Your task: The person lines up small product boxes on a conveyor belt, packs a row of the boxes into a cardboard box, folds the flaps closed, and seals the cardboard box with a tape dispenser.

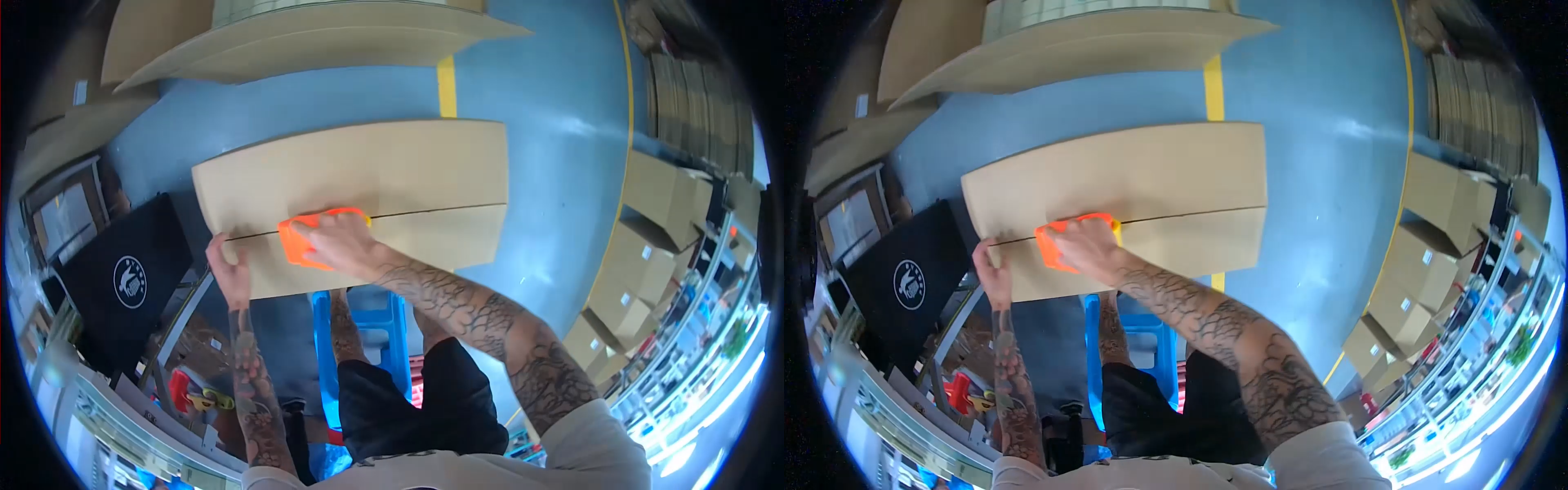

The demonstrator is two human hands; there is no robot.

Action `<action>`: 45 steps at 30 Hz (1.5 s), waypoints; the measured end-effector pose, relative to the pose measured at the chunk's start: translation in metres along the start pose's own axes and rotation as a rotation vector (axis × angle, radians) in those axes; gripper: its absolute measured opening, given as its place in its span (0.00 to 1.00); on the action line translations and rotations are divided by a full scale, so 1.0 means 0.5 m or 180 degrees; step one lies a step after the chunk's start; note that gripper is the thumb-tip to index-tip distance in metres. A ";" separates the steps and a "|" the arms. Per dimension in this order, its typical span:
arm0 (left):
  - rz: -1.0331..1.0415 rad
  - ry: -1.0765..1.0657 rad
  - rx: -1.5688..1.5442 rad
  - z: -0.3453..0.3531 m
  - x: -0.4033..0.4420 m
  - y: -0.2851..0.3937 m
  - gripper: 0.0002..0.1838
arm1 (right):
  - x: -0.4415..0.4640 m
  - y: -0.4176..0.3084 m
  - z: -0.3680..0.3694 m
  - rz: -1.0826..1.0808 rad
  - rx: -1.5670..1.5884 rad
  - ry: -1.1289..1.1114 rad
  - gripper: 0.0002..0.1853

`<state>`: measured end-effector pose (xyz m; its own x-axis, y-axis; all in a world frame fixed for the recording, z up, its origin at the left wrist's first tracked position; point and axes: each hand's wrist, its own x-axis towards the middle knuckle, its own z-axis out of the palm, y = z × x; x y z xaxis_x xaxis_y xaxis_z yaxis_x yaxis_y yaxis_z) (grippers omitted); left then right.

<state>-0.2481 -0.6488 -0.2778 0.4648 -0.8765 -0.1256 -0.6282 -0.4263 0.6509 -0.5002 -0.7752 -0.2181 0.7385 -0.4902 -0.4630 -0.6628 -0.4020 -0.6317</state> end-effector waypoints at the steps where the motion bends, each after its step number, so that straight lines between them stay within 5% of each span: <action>1: 0.0383 -0.0263 0.0109 0.023 -0.004 0.057 0.28 | -0.036 0.035 -0.015 0.0026 0.0042 0.0045 0.32; 7: 0.1387 -0.2067 0.1076 0.218 -0.032 0.343 0.45 | -0.303 0.281 -0.105 0.0238 -0.0267 0.0414 0.31; 11: 0.2153 -0.2385 0.0380 0.406 -0.085 0.507 0.55 | -0.460 0.412 -0.200 0.0709 -0.0310 0.0036 0.31; 14: 0.2439 -0.2146 0.1184 0.530 -0.112 0.581 0.58 | -0.536 0.494 -0.218 0.0743 -0.0403 0.0206 0.31; 45: 0.2149 -0.2201 0.1172 0.543 -0.097 0.581 0.51 | -0.555 0.721 -0.141 0.0989 -0.0458 0.0082 0.31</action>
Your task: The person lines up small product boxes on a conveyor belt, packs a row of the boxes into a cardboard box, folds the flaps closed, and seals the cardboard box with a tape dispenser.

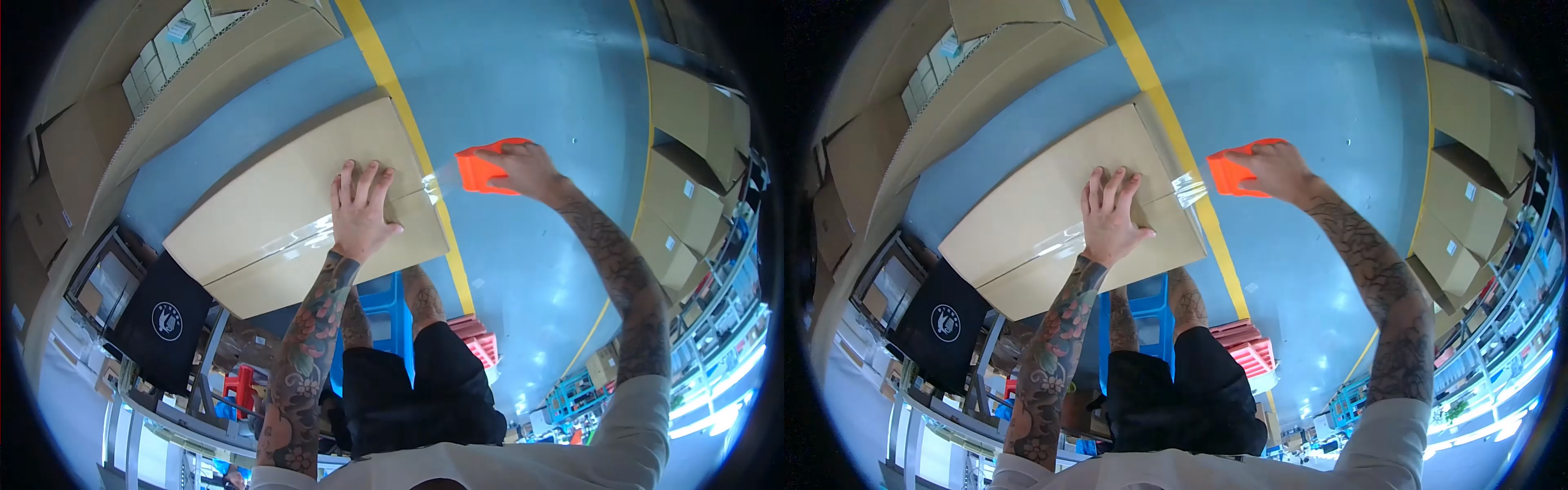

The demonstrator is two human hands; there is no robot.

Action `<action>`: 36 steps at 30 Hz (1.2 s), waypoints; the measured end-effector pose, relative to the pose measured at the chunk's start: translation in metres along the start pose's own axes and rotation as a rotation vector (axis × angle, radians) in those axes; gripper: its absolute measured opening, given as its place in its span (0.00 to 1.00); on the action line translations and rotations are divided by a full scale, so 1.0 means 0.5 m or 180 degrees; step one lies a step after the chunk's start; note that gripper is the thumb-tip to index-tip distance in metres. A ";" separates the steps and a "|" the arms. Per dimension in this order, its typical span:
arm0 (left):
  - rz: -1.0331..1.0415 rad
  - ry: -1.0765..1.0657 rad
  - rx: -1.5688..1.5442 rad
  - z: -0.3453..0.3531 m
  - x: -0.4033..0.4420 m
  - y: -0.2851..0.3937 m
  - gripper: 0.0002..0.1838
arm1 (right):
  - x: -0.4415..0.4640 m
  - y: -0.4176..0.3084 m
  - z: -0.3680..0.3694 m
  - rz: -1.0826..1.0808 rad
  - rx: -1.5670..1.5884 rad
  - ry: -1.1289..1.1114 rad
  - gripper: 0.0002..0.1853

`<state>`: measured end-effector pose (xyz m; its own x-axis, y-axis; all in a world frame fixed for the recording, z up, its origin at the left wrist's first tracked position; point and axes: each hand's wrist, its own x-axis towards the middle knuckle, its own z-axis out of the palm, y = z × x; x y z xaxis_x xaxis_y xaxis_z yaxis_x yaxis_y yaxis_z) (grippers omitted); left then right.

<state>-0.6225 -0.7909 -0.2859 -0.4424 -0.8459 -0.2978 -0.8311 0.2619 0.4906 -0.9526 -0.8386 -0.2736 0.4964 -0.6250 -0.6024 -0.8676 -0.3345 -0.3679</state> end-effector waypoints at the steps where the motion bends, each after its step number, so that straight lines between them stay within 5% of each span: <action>1: -0.0044 0.0044 -0.0051 -0.002 0.006 0.007 0.48 | 0.021 -0.007 0.023 -0.0031 -0.0048 0.0063 0.30; 8: -0.0417 0.0539 0.0045 0.022 0.030 0.009 0.30 | 0.087 -0.147 0.080 0.0177 -0.0048 0.0091 0.28; 15: -0.0499 0.0444 0.0124 0.020 0.040 0.014 0.30 | 0.163 -0.199 0.174 0.0544 -0.0251 0.0271 0.13; 20: -0.0630 0.0313 -0.0015 0.007 0.045 0.027 0.30 | 0.195 -0.207 0.229 0.2126 0.1891 0.1851 0.31; 23: -0.0743 0.0142 -0.0042 0.002 0.052 0.031 0.30 | 0.237 -0.208 0.258 0.2315 0.2011 0.2274 0.32; 29: -0.0831 0.0194 -0.0171 -0.005 0.052 0.028 0.27 | 0.284 -0.185 0.321 0.2230 0.2493 0.2538 0.34; 32: -0.1024 0.0041 -0.0544 -0.053 0.073 0.042 0.22 | 0.209 -0.171 0.303 0.1570 0.4019 0.3094 0.32; 36: -0.1912 -0.0030 -0.3418 -0.088 0.108 0.047 0.16 | -0.001 -0.215 0.123 0.0767 0.4398 0.2514 0.32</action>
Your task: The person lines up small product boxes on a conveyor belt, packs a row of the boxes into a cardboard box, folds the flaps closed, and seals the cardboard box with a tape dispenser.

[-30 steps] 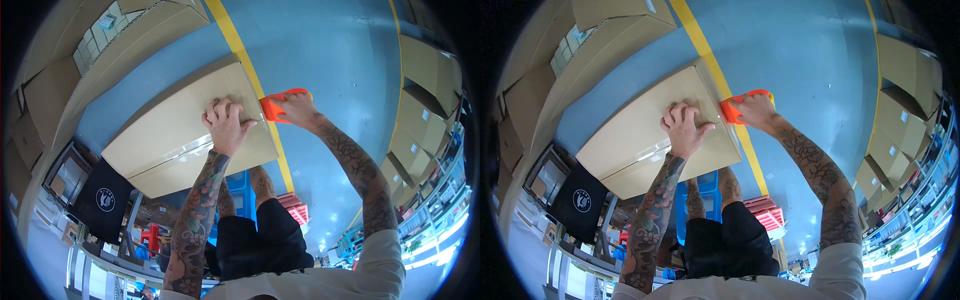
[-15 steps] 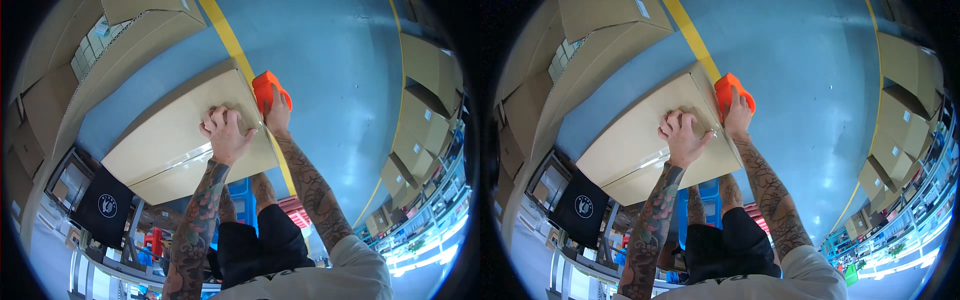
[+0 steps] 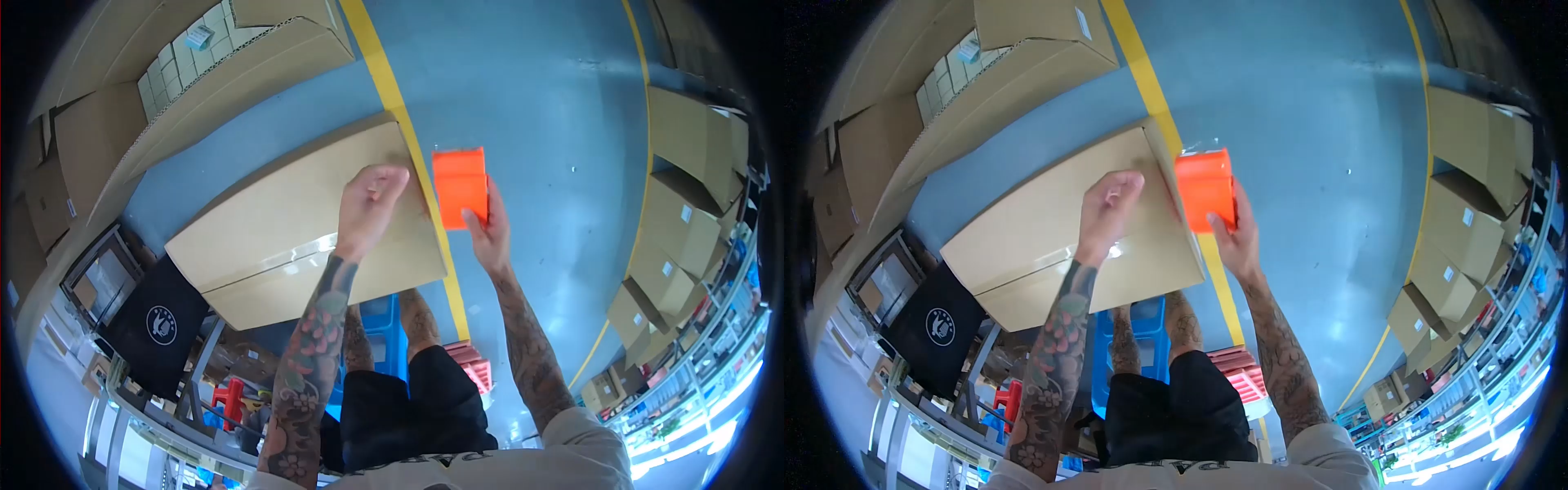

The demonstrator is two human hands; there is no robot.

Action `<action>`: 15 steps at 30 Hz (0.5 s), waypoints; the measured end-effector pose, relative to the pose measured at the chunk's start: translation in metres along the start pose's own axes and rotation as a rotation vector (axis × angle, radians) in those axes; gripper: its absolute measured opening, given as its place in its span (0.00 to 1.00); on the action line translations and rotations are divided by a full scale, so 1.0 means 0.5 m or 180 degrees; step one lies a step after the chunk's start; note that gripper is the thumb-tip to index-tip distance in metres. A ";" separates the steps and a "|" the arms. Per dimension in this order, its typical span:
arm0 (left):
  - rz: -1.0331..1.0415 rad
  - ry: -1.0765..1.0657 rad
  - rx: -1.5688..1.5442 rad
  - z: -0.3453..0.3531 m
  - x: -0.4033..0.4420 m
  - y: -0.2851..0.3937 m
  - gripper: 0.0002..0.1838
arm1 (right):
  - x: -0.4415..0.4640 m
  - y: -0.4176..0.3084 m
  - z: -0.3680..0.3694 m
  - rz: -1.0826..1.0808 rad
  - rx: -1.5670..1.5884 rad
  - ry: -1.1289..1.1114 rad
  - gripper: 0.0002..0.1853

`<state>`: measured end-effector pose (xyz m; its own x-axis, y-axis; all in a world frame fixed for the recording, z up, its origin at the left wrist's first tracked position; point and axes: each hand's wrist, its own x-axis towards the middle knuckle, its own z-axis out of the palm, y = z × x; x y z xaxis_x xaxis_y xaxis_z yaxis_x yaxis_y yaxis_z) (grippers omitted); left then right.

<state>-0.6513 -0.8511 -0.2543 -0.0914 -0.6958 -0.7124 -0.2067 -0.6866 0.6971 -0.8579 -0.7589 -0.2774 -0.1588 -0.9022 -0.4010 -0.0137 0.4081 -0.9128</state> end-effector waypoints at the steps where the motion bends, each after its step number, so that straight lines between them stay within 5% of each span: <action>1: -0.0181 -0.0317 -0.0394 0.003 -0.001 0.025 0.16 | -0.025 -0.058 -0.010 0.0066 -0.0071 -0.0176 0.33; 6: -0.0720 -0.1492 -0.1689 0.003 0.030 0.082 0.14 | -0.086 -0.135 -0.026 -0.0052 -0.0516 -0.0586 0.33; 15: -0.0201 -0.1716 0.0467 -0.028 0.094 0.100 0.17 | -0.105 -0.189 0.033 0.0035 -0.0496 -0.0413 0.33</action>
